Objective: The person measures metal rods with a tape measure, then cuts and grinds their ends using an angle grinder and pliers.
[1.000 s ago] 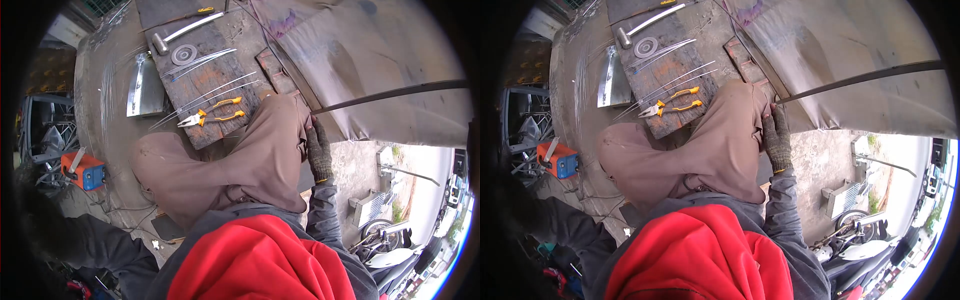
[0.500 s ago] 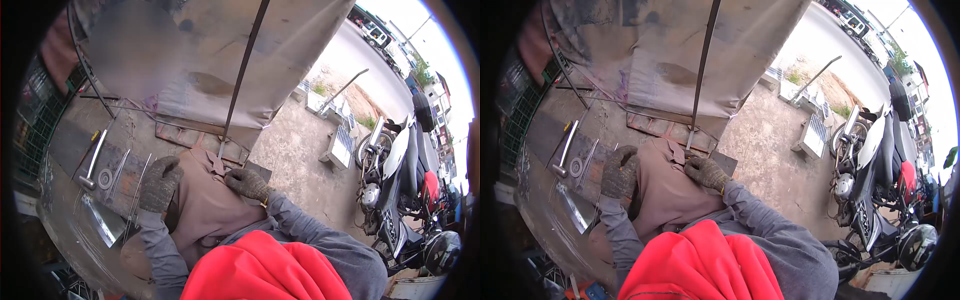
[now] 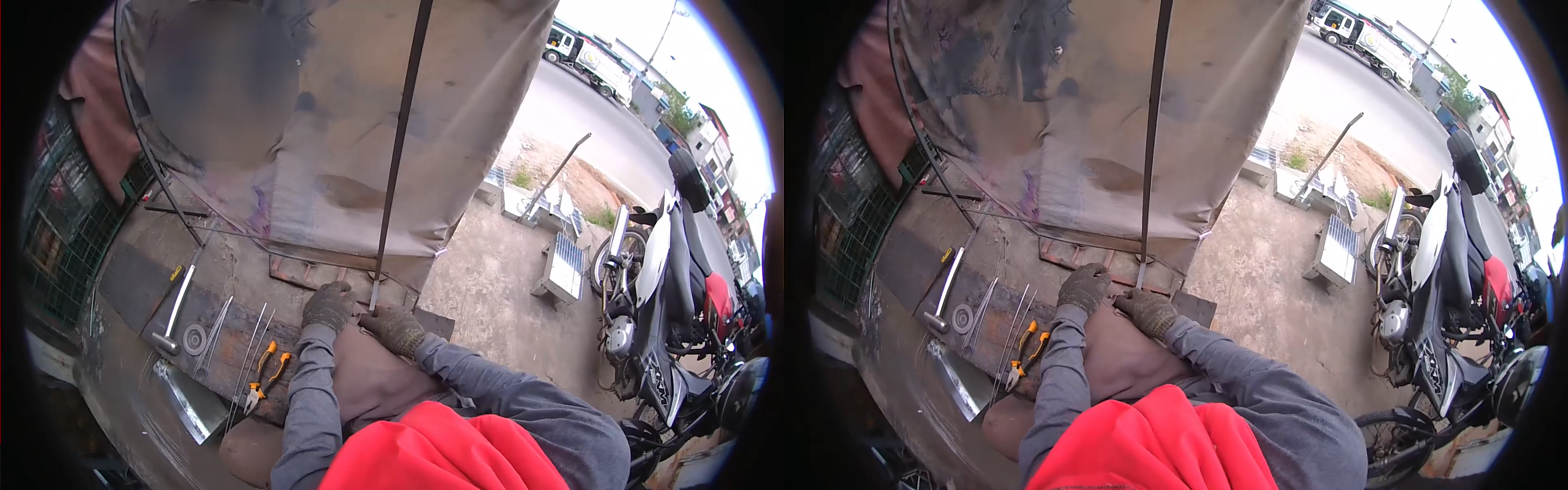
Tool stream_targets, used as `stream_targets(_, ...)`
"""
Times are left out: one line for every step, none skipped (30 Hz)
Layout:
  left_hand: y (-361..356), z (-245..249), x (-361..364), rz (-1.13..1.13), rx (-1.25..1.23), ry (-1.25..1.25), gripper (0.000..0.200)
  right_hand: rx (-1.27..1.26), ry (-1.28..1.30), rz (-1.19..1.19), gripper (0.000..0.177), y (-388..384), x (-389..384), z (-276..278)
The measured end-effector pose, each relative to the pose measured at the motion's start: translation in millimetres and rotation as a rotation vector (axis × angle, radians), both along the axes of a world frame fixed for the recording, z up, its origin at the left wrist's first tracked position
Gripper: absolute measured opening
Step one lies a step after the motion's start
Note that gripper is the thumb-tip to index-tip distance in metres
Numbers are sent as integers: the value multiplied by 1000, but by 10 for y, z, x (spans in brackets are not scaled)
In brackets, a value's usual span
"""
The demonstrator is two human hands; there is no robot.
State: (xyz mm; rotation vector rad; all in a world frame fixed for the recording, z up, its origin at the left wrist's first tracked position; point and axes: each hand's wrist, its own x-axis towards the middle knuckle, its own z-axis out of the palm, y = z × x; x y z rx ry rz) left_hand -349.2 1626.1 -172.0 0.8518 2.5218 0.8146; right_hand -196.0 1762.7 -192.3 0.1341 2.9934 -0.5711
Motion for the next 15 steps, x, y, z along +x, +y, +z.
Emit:
stream_targets(27, -3, -27, -6, -1, -1, 40, 6, 21, 30, 36, 15, -60, -72)
stream_targets(52, -3, -51, -36, -95, 32, 44, 10, 40, 62, 33, 21, -79, -146)
stream_targets(81, -8, -70, -67, -187, 62, 48, 7, 33, 57, 33, 8, -64, -132)
stream_targets(123, 82, -64, -73, -186, 55, 48, -16, 16, 49, 33, -7, -44, -55)
stream_targets(174, 194, -66, -114, -328, 20, 51, -35, 1, 42, 33, -10, -28, 9)
stream_targets(209, 264, -71, -152, -469, -15, 54, -30, -5, 40, 33, -24, 1, 29)
stream_targets(247, 237, -104, -152, -463, -20, 54, -40, -20, -2, 33, -48, 28, 38)
stream_targets(299, 171, -154, -153, -553, -35, 57, -48, -33, -41, 34, -65, 42, 34)
stream_targets(357, 86, -210, -152, -640, -51, 61, -40, -35, -35, 34, -75, 51, -17)
stream_targets(410, -94, -295, -147, -629, -53, 61, -57, -64, -76, 34, -83, 62, -83)
stream_targets(456, -348, -396, -200, -642, -60, 61, -74, -95, -116, 35, -71, 62, -117)
stream_targets(462, -432, -405, -255, -661, -71, 61, -70, -102, -111, 35, -59, 30, -91)
stream_targets(470, -528, -402, -251, -661, -82, 61, -10, -173, -78, 36, -43, -25, -74)
stream_targets(476, -626, -409, -244, -590, -29, 58, 49, -246, -36, 36, -38, -77, -60)
stream_targets(420, -501, -374, -240, -574, -34, 54, 75, -166, 42, 36, -6, -89, -92)
